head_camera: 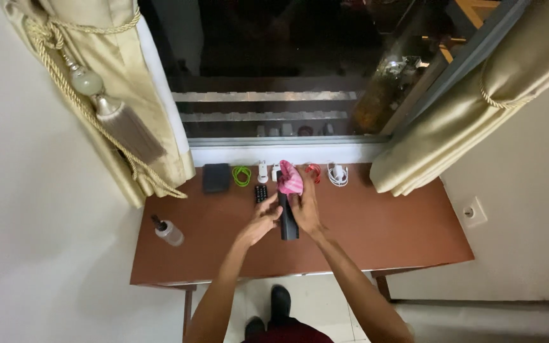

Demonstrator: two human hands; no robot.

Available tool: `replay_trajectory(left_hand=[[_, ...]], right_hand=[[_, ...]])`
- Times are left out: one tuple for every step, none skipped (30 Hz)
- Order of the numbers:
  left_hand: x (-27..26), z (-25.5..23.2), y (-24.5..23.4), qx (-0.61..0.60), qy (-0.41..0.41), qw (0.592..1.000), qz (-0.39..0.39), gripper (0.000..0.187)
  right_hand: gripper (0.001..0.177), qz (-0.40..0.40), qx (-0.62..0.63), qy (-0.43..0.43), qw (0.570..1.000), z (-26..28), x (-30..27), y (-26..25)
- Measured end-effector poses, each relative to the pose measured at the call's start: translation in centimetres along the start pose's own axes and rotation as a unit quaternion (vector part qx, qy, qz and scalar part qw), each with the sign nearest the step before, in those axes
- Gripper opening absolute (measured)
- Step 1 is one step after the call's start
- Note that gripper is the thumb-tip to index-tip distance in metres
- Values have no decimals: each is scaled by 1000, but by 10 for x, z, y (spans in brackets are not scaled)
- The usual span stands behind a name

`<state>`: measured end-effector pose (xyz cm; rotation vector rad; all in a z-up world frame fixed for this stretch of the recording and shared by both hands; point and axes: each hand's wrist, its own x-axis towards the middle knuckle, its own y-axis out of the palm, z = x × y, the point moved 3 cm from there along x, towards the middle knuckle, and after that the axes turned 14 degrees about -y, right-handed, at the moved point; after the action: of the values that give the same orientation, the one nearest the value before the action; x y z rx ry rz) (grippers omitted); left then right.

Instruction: Cleaning remote controls and a desk surface using a cleaning cloth and a spray bottle.

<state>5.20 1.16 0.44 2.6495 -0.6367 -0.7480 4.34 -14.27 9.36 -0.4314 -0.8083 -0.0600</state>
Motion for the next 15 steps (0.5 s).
replay_trajectory(left_hand=[[3, 0, 0, 1, 1, 1000, -1, 61], [8, -2, 0, 36, -18, 999, -10, 63], [13, -3, -1, 72, -36, 997, -19, 65], [14, -11, 5, 74, -33, 997, -20, 65], [16, -19, 8, 103, -52, 992, -50, 65], [17, -24, 11, 130, -71, 986, -82, 66], [23, -27, 13, 131, -70, 986, -83, 66], [29, -31, 13, 157, -63, 979, -115, 60], [35, -34, 14, 184, -56, 970, -147, 55], [57, -20, -3, 182, -55, 971, -147, 55], [77, -12, -18, 148, 33, 979, -135, 52], [99, -3, -33, 113, 121, 979, -121, 50], [93, -17, -20, 111, 124, 979, -121, 50], [83, -28, -12, 79, 133, 978, -142, 60], [73, -39, -3, 46, 142, 975, -163, 71]], right_hand=[[69, 0, 1, -1, 1000, -1, 7, -4], [70, -6, -5, -18, 1000, -2, 15, -8], [71, -12, -12, -35, 999, -3, 24, -13], [71, -14, -11, -37, 999, -19, 22, -11], [73, 2, -8, -18, 1000, -36, 20, -8], [76, 19, -6, 3, 1000, -52, 17, -5], [76, 19, -5, 1, 1000, -52, 16, -1], [75, 10, 22, -11, 1000, -51, 15, 1], [74, 1, 50, -23, 998, -49, 14, 2], [74, 3, 50, -25, 998, -42, 8, 3], [75, 8, 9, -56, 998, -34, 1, 3], [77, 14, -33, -88, 995, -26, -5, 3], [77, 16, -33, -91, 995, -24, -5, 0], [77, 34, -33, -36, 998, -24, -8, 0], [77, 53, -33, 19, 998, -24, -12, 0]])
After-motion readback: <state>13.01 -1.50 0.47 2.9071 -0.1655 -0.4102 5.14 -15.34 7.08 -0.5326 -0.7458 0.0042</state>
